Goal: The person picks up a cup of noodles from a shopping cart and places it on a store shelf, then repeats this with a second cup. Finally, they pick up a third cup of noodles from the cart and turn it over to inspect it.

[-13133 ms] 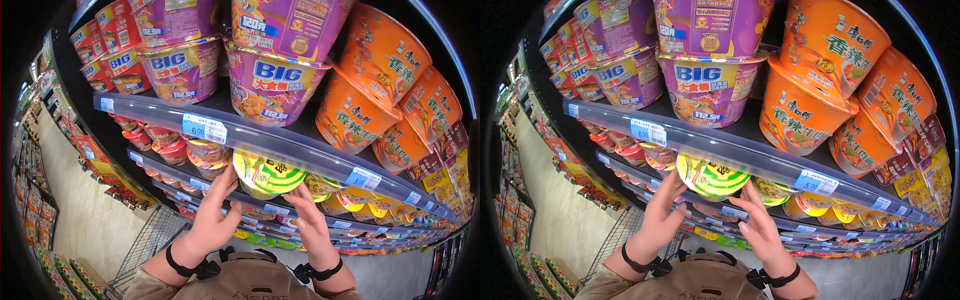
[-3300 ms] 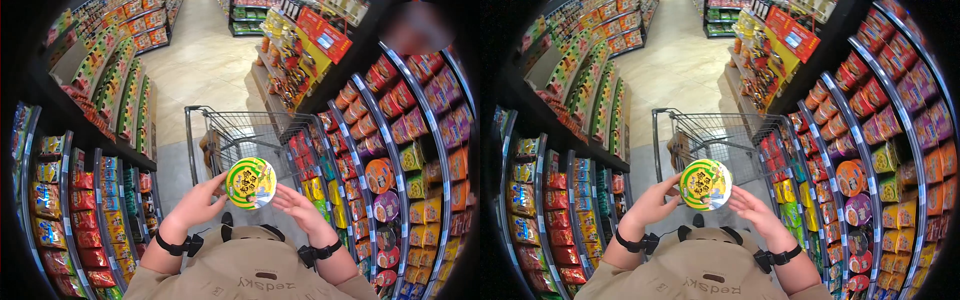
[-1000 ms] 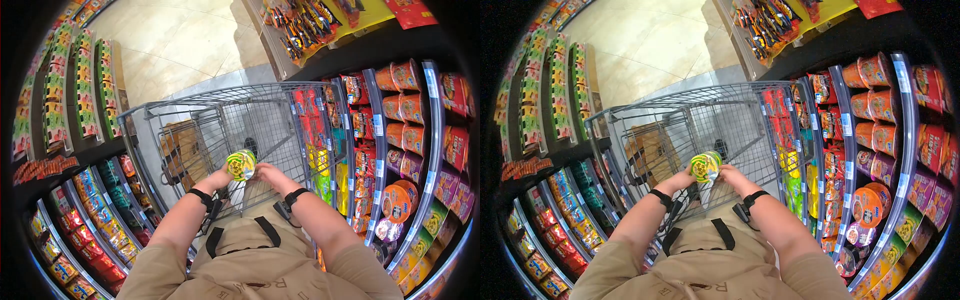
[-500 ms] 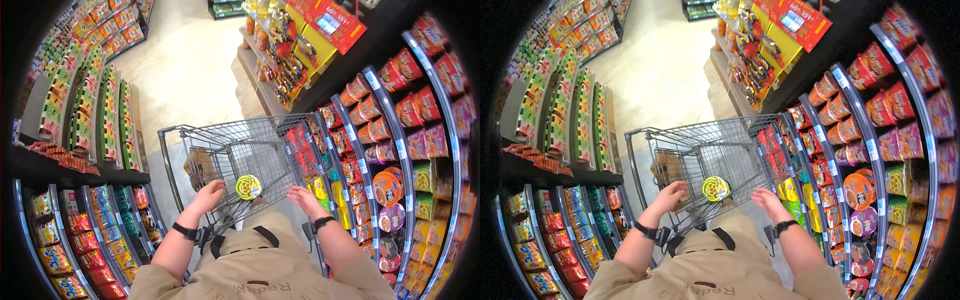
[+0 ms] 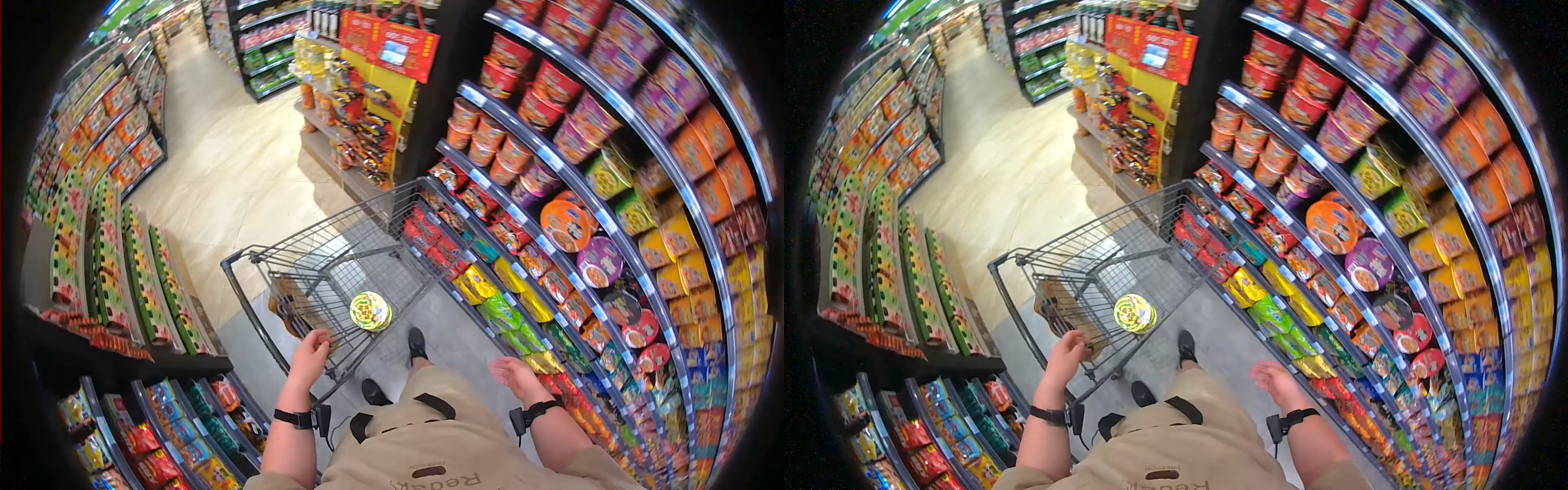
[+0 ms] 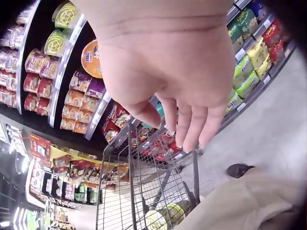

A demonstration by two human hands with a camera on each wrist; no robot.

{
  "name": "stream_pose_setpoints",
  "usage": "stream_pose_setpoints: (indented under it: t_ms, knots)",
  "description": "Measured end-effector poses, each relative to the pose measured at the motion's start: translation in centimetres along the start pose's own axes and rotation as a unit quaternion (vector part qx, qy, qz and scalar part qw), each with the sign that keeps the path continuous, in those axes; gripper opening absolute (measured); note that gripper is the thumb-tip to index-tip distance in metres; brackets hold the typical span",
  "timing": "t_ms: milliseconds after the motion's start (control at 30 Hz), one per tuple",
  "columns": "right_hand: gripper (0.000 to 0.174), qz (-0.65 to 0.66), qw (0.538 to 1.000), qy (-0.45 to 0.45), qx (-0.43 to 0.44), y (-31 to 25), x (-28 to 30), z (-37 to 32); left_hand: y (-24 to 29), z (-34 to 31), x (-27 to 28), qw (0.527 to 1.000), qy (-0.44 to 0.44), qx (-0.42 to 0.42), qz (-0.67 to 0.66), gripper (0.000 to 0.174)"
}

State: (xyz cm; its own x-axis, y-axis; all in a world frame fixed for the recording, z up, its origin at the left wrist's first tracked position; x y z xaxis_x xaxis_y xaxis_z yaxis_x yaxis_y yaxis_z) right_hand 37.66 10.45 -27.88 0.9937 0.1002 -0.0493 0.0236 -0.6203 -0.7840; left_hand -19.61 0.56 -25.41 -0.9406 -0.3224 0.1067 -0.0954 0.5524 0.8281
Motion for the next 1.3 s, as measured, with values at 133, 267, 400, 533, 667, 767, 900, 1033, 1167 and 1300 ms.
stream_pose_setpoints:
  t_ms: [133, 267, 400, 533, 667, 767, 900, 1033, 1167, 1300]
  knots:
    - [0.038, 0.039, 0.999, 0.0, 0.037, 1.1, 2.1, -1.6, 2.4, -2.1, -2.3, 0.992, -0.028, -0.03, 0.118, 0.032]
    - [0.037, 0.084, 0.995, 0.013, 0.061, 1.8, 4.1, -2.5, 4.8, -3.4, -4.7, 0.976, -0.04, -0.053, 0.209, 0.034]
    - [0.038, 0.059, 0.995, 0.036, 0.069, 2.3, 7.1, -3.9, 6.8, -3.2, -8.6, 0.968, -0.058, -0.069, 0.233, 0.034]
    - [0.037, 0.082, 0.991, 0.063, 0.079, 3.3, 12.6, -6.9, 9.0, -2.9, -15.7, 0.964, -0.099, -0.072, 0.237, 0.033]
    - [0.036, 0.123, 0.98, 0.1, 0.116, 4.1, 19.6, -11.2, 13.1, -4.6, -26.0, 0.948, -0.141, -0.142, 0.247, 0.03]
    - [0.035, 0.17, 0.964, 0.144, 0.147, 4.5, 25.1, -14.3, 14.6, -5.7, -34.5, 0.933, -0.208, -0.164, 0.245, 0.03]
    - [0.035, 0.227, 0.94, 0.174, 0.187, 5.2, 30.9, -16.6, 15.0, -6.5, -44.8, 0.907, -0.256, -0.189, 0.276, 0.034]
    - [0.031, 0.206, 0.94, 0.19, 0.196, 4.8, 35.5, -18.2, 15.8, -9.3, -54.0, 0.873, -0.279, -0.22, 0.335, 0.037]
    - [0.033, 0.161, 0.944, 0.191, 0.215, 2.8, 38.8, -20.7, 16.1, -11.8, -60.8, 0.832, -0.3, -0.24, 0.399, 0.038]
    - [0.037, 0.14, 0.95, 0.171, 0.221, 1.4, 41.1, -21.1, 16.1, -12.3, -63.8, 0.812, -0.32, -0.261, 0.413, 0.038]
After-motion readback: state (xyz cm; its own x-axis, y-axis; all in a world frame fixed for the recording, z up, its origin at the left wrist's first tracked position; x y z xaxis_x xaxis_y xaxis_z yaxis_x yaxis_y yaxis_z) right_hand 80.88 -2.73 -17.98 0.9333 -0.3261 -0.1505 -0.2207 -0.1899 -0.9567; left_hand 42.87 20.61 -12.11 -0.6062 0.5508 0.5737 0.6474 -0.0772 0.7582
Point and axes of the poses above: each hand's wrist, its own z-axis towards the middle knuckle, its own x-axis out of the back of the hand, y = z × x, the point moved 8 cm from there along z, towards the middle knuckle, and after that the axes turned 11 degrees about x, right-handed, at the moved point
